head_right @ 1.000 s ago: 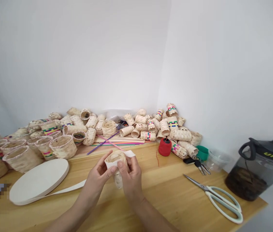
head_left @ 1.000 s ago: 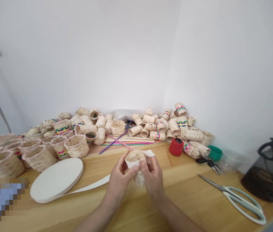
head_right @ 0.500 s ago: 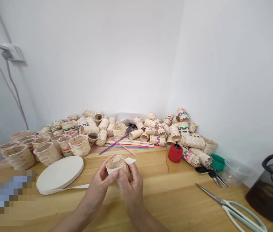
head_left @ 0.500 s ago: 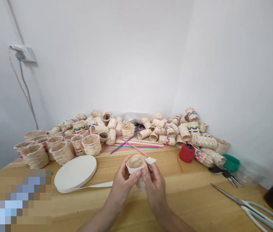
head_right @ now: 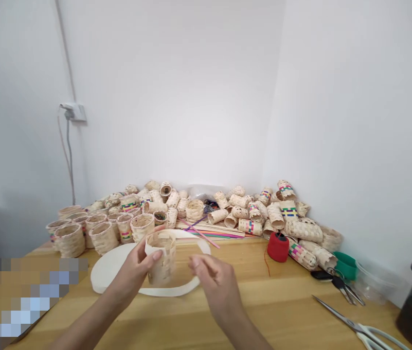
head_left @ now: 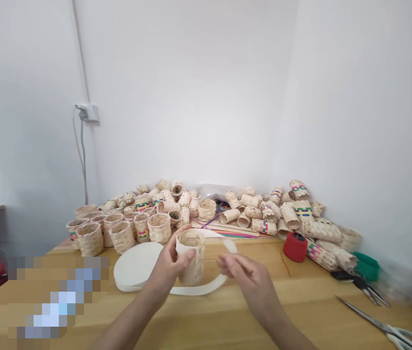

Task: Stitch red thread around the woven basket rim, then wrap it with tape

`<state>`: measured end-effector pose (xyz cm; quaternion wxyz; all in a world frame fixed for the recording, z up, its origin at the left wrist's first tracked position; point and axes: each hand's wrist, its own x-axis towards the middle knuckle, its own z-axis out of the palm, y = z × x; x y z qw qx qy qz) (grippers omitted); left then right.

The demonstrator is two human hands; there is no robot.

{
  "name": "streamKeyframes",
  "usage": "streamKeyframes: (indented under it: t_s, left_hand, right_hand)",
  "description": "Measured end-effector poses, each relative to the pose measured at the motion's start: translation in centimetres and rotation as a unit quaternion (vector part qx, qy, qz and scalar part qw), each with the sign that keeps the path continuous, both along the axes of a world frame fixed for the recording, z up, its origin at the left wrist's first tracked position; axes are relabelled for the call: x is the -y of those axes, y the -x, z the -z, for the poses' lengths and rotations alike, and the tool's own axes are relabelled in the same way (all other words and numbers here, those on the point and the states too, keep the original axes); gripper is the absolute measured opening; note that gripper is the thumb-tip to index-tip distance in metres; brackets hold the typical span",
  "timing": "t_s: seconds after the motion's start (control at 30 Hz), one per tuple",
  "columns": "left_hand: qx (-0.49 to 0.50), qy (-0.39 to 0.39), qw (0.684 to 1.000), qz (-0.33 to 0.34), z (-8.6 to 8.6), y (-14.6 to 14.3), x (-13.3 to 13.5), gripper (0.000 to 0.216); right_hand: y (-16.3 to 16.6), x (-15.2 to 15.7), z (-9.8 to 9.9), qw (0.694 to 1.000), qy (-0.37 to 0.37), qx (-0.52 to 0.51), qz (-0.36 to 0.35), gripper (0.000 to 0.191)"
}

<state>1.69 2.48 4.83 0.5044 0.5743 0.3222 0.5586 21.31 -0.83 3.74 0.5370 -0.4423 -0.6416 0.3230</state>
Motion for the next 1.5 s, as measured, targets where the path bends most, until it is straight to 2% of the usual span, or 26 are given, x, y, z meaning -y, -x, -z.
streamKeyframes:
  t_s: [0.1, 0.17, 0.27, 0.37, 0.43, 0.5, 0.6, 0.73, 0.9, 1.17, 1.5]
  left_hand:
    - [-0.089, -0.024, 0.996, -0.021, -0.9, 2.4, 0.7, 0.076]
    - [-0.128, -0.043, 0.99, -0.027, -1.2, 3.3, 1.2, 0.072]
    - [-0.138, -0.056, 0.989, 0.019, -1.4, 4.1, 1.7, 0.075]
    - [-0.099, -0.047, 0.991, 0.077, -1.2, 4.8, 1.9, 0.081]
    - [-0.082, -0.035, 0.99, 0.105, -0.8, 5.4, 1.9, 0.084]
    - [-0.07, -0.028, 0.989, 0.126, -0.4, 6.1, 1.9, 0.087]
    - [-0.051, -0.028, 0.99, 0.127, 0.5, 6.8, 1.9, 0.09]
    - [-0.022, -0.019, 0.993, 0.117, 1.6, 6.8, 1.9, 0.09]
    - [0.038, -0.004, 0.988, 0.152, 2.5, 6.2, 2.5, 0.097]
    - [0.109, 0.007, 0.986, 0.126, 2.8, 6.0, 3.3, 0.091]
    - [0.09, -0.021, 0.993, 0.078, 2.6, 5.6, 3.8, 0.085]
  right_hand:
    - [-1.3, 0.1, -1.3, 0.993, -0.043, 0.039, 0.098, 0.041]
    - [-1.1, -0.6, -2.1, 0.991, -0.08, 0.055, 0.095, 0.035]
    - [0.9, -2.1, -2.4, 0.996, -0.045, 0.039, -0.066, 0.037]
    - [3.5, -3.3, -1.5, 0.97, 0.035, 0.022, -0.238, 0.045]
    - [4.7, -3.4, -1.0, 0.952, 0.071, 0.035, -0.295, 0.054]
    - [5.1, -3.2, -0.9, 0.945, 0.089, 0.059, -0.31, 0.059]
    - [4.8, -2.6, -1.7, 0.955, 0.072, 0.087, -0.273, 0.052]
    - [4.0, -2.0, -3.2, 0.974, 0.026, 0.123, -0.189, 0.039]
    - [3.3, -1.5, -3.8, 0.975, -0.021, 0.193, -0.111, 0.03]
    - [3.3, -1.1, -3.2, 0.968, -0.079, 0.228, -0.062, 0.026]
    - [3.0, -0.5, -3.4, 0.974, -0.084, 0.203, -0.05, 0.026]
